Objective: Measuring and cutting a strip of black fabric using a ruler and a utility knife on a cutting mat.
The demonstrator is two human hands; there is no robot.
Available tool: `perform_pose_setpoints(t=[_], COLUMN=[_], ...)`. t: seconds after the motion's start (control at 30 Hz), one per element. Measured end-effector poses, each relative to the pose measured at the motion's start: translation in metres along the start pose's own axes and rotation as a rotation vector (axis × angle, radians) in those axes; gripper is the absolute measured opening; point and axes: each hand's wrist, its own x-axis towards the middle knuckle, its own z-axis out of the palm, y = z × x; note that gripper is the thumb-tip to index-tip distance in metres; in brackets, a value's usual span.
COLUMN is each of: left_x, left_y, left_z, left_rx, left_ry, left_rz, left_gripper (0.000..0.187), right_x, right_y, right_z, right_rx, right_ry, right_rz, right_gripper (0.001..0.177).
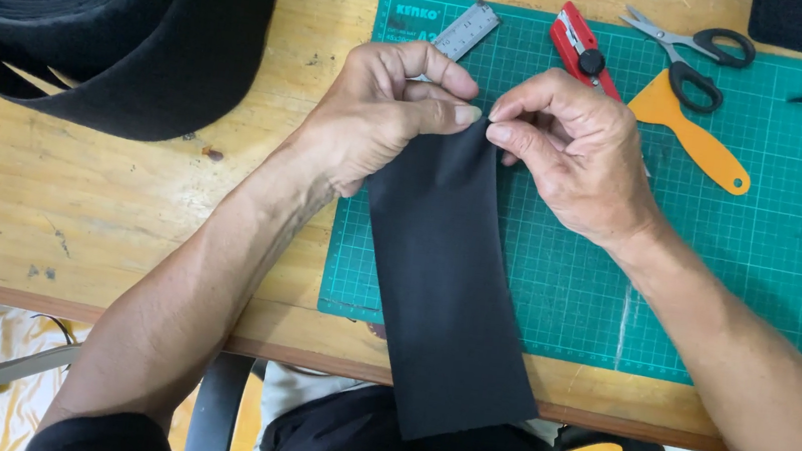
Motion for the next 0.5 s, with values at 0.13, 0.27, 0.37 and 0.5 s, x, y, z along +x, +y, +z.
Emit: perform_pose_setpoints(t=[0.13, 0.27, 0.37, 0.5], left_x=[-0.0007, -0.0004, 0.0008, 0.0022], left_y=[0.0003, -0.0011, -0.0017, -0.0074], left_z=[0.0017, 0.0015, -0.0006, -0.001], left_rx=[0.005, -0.008, 0.005, 0.04], left_ry=[0.026, 0.033, -0.005, -0.03], left_rz=[-0.009, -0.001, -0.012, 0.054], left_gripper=[0.018, 0.018, 0.017, 0.018], right_x=[-0.0013, -0.0008, -0.0017, -0.0002], right_y=[-0.0004, -0.0022, -0.0022, -0.0062], right_z=[0.0024, 0.0014, -0.0002, -0.0028], right_rx=[0.002, -0.028, -0.048, -0.032], right_ry=[0.014, -0.022, -0.005, -0.009], right_rz=[-0.019, -0.114, -0.054, 0.08], right_gripper=[0.008, 0.01, 0.006, 0.006])
